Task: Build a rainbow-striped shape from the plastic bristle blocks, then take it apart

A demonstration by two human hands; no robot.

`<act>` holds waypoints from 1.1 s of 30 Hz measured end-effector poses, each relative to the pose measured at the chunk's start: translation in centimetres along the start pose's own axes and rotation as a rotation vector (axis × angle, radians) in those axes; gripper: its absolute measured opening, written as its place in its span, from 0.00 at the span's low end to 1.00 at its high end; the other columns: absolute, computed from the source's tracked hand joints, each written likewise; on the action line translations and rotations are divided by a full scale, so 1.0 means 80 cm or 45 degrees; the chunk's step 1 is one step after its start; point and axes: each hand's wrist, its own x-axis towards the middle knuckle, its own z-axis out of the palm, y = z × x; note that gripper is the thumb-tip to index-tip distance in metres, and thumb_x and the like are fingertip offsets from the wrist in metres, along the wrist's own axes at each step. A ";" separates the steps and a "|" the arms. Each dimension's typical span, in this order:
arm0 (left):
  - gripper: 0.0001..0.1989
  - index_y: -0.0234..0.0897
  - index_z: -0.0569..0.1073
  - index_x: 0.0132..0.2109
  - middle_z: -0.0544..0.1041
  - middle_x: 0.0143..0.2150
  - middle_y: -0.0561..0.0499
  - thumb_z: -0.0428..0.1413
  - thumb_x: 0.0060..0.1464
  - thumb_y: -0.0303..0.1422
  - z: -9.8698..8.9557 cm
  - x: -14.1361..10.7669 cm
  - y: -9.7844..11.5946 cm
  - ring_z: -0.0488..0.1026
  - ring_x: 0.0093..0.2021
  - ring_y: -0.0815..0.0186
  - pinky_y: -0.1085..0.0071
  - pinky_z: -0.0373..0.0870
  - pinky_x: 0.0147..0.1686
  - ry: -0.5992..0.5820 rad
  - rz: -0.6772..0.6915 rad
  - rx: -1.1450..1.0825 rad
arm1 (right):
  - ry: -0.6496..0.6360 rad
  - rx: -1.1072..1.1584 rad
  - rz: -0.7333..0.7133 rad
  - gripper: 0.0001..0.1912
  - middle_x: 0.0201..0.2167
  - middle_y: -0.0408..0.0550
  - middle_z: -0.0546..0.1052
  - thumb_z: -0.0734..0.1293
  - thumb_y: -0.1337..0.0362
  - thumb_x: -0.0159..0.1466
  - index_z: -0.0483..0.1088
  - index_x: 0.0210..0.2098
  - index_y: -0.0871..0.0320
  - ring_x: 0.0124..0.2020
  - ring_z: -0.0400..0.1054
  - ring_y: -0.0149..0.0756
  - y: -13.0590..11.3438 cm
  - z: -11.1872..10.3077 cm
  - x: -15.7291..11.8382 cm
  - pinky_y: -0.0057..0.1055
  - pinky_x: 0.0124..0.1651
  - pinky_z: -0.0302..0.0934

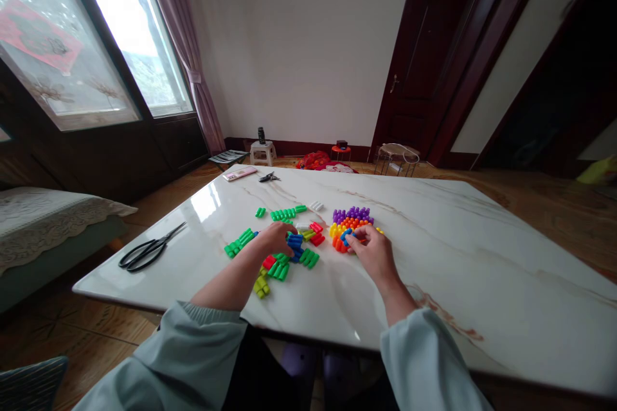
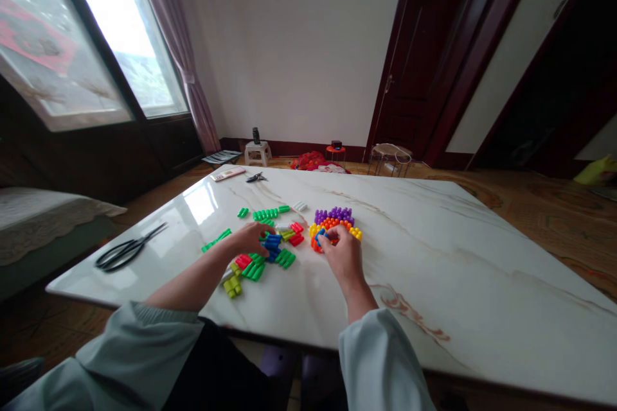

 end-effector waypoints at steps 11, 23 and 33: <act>0.37 0.46 0.68 0.58 0.69 0.53 0.42 0.62 0.37 0.31 0.021 0.008 0.025 0.71 0.49 0.51 0.64 0.69 0.43 -0.040 -0.090 0.272 | -0.039 -0.031 0.057 0.09 0.27 0.45 0.77 0.68 0.57 0.54 0.69 0.29 0.56 0.28 0.72 0.36 0.006 -0.003 0.001 0.30 0.32 0.65; 0.16 0.38 0.75 0.45 0.76 0.43 0.44 0.55 0.45 0.28 0.021 0.018 0.018 0.73 0.45 0.56 0.68 0.69 0.40 0.225 -0.147 0.137 | -0.424 -0.433 -0.073 0.04 0.26 0.46 0.78 0.66 0.72 0.52 0.72 0.25 0.57 0.29 0.71 0.35 -0.001 0.046 -0.013 0.29 0.36 0.63; 0.13 0.33 0.68 0.47 0.78 0.39 0.43 0.49 0.60 0.37 0.017 0.021 0.037 0.76 0.35 0.66 0.72 0.72 0.34 0.238 -0.321 -1.181 | -0.217 0.179 -0.157 0.12 0.42 0.50 0.76 0.65 0.65 0.58 0.70 0.41 0.57 0.29 0.72 0.32 -0.031 0.071 -0.015 0.30 0.36 0.68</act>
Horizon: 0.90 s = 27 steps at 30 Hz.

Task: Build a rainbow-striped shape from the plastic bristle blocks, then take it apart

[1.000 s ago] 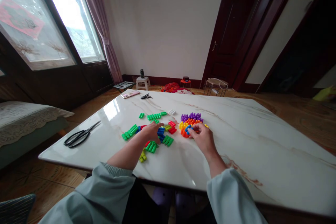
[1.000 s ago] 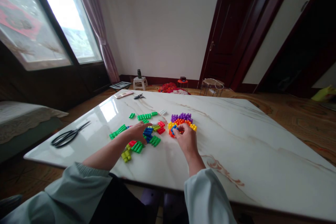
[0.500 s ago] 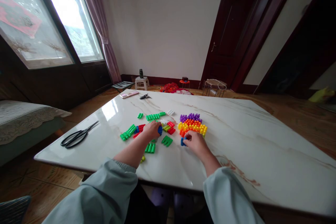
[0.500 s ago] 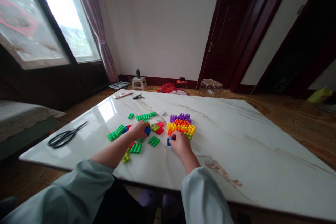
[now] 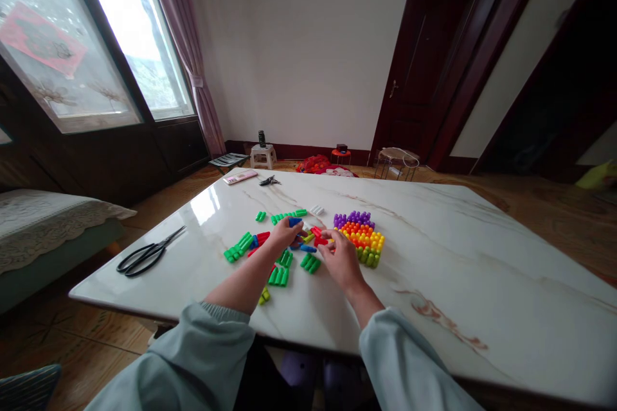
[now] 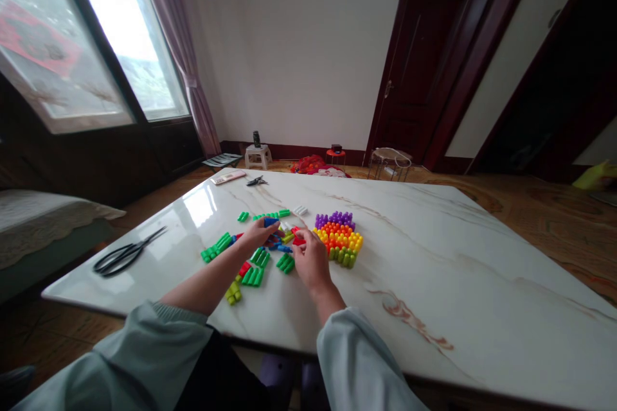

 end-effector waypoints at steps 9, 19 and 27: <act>0.24 0.38 0.68 0.55 0.75 0.51 0.44 0.43 0.61 0.48 0.038 -0.019 0.033 0.75 0.44 0.63 0.71 0.72 0.36 -0.463 -0.035 -0.771 | -0.030 0.731 0.457 0.23 0.38 0.48 0.78 0.70 0.49 0.54 0.69 0.43 0.57 0.29 0.74 0.35 -0.030 -0.008 -0.003 0.29 0.28 0.69; 0.25 0.49 0.60 0.63 0.74 0.49 0.47 0.45 0.62 0.48 0.087 -0.039 0.051 0.75 0.38 0.67 0.69 0.71 0.38 -0.685 0.043 -0.740 | 0.340 1.005 0.589 0.24 0.25 0.42 0.76 0.73 0.50 0.49 0.68 0.39 0.57 0.25 0.73 0.36 -0.022 -0.037 0.003 0.32 0.28 0.69; 0.26 0.43 0.66 0.59 0.76 0.46 0.45 0.52 0.57 0.48 0.089 -0.036 0.043 0.74 0.41 0.65 0.69 0.70 0.40 -0.650 0.140 -0.586 | 0.219 0.771 0.455 0.26 0.36 0.48 0.78 0.70 0.48 0.52 0.68 0.45 0.57 0.31 0.73 0.38 -0.018 -0.051 0.001 0.31 0.28 0.69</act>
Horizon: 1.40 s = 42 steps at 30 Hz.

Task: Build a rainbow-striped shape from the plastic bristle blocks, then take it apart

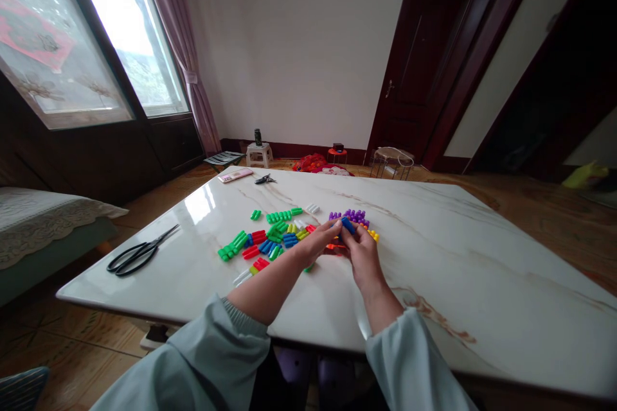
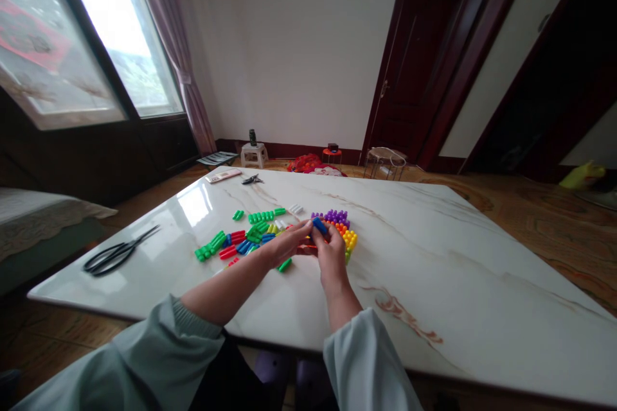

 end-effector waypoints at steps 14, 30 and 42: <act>0.10 0.34 0.76 0.34 0.78 0.28 0.47 0.61 0.47 0.36 -0.048 -0.012 -0.013 0.76 0.28 0.64 0.68 0.72 0.30 -0.133 -0.595 0.564 | 0.096 -1.107 -0.288 0.12 0.32 0.48 0.79 0.65 0.65 0.50 0.73 0.34 0.58 0.33 0.72 0.38 0.001 -0.051 0.016 0.34 0.39 0.65; 0.12 0.33 0.76 0.41 0.75 0.24 0.51 0.57 0.46 0.26 -0.053 0.006 -0.025 0.75 0.28 0.65 0.71 0.72 0.29 0.140 -0.343 1.054 | -0.278 -1.755 -0.111 0.11 0.32 0.48 0.80 0.68 0.69 0.49 0.77 0.31 0.52 0.35 0.73 0.42 0.018 -0.029 0.002 0.29 0.30 0.57; 0.24 0.28 0.68 0.55 0.76 0.26 0.49 0.55 0.48 0.20 -0.043 0.017 -0.035 0.74 0.25 0.69 0.73 0.72 0.27 0.151 -0.452 0.832 | -0.351 -1.855 -0.008 0.09 0.35 0.54 0.79 0.65 0.65 0.55 0.78 0.33 0.56 0.39 0.73 0.44 0.013 -0.021 0.001 0.31 0.36 0.60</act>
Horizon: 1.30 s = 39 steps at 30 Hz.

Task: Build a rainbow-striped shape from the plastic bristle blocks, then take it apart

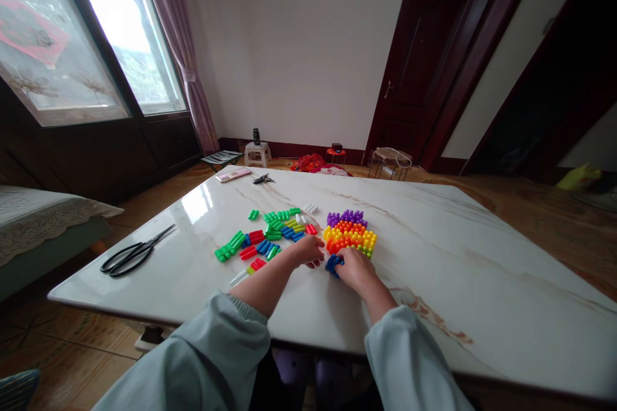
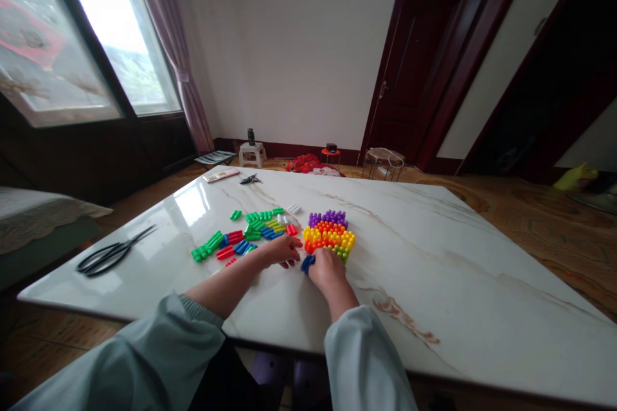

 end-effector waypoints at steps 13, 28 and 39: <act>0.23 0.32 0.70 0.55 0.75 0.29 0.51 0.52 0.50 0.20 0.004 -0.001 0.005 0.71 0.25 0.74 0.81 0.63 0.22 -0.002 0.050 0.076 | -0.035 -0.033 0.019 0.13 0.41 0.54 0.77 0.65 0.60 0.59 0.76 0.41 0.56 0.43 0.71 0.42 -0.005 0.017 0.015 0.30 0.40 0.59; 0.31 0.33 0.63 0.62 0.76 0.32 0.50 0.53 0.48 0.20 -0.001 -0.004 0.002 0.71 0.25 0.73 0.80 0.64 0.23 -0.026 0.084 0.126 | -0.008 -0.030 -0.018 0.12 0.40 0.55 0.79 0.64 0.64 0.58 0.77 0.39 0.57 0.43 0.72 0.42 -0.005 0.017 0.013 0.30 0.41 0.60; 0.26 0.33 0.78 0.47 0.80 0.38 0.49 0.66 0.36 0.31 -0.012 -0.001 -0.007 0.74 0.34 0.67 0.76 0.67 0.35 0.125 0.466 0.557 | 0.222 0.138 -0.063 0.11 0.39 0.48 0.79 0.66 0.68 0.55 0.76 0.38 0.54 0.41 0.73 0.37 -0.001 0.006 0.011 0.27 0.40 0.61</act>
